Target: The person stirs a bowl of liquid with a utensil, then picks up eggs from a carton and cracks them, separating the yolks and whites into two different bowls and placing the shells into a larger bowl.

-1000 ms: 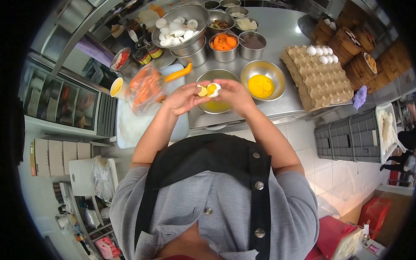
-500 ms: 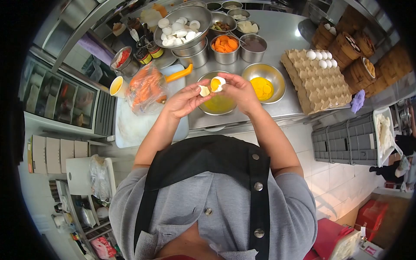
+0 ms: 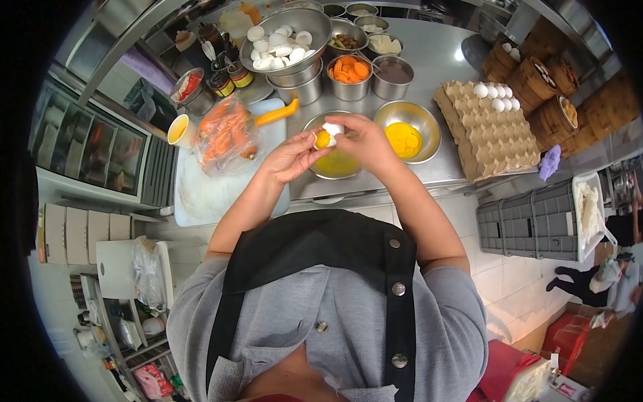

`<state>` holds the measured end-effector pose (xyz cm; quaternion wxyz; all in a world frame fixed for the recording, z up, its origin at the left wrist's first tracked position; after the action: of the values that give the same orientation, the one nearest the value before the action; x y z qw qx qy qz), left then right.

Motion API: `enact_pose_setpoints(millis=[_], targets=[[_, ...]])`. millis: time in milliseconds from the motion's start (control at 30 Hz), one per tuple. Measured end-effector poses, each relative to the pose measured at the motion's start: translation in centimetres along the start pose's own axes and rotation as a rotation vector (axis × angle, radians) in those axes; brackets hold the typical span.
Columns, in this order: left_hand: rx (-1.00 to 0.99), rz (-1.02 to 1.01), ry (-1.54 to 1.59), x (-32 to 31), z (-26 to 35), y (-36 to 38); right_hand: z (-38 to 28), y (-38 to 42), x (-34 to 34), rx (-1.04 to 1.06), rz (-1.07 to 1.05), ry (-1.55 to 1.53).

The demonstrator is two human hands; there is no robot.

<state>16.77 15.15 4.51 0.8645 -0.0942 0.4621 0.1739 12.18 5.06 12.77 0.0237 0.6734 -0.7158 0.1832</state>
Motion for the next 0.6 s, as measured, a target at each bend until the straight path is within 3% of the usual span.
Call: enact_pose_setpoints(millis=[367, 600], targets=[[-0.071, -0.081, 0.073, -0.8, 0.8, -0.6, -1.6, -0.6, 1.2, -0.032, -0.008, 0.051], [-0.083, -0.137, 0.042, -1.9, 1.7, -0.9, -5.0, -0.2, 3.9, 0.013, 0.096, 0.042]])
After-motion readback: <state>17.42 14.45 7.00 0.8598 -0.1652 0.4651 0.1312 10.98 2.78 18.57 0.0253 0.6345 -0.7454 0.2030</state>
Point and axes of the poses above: each hand's wrist, its own y-axis away from the middle knuckle, its own x-axis out of the back of the hand, z = x × y, the point moved 10 cm from there along -y, towards the middle knuckle, and after that the axes turned 6 degrees about -z, right-handed, at the moved point
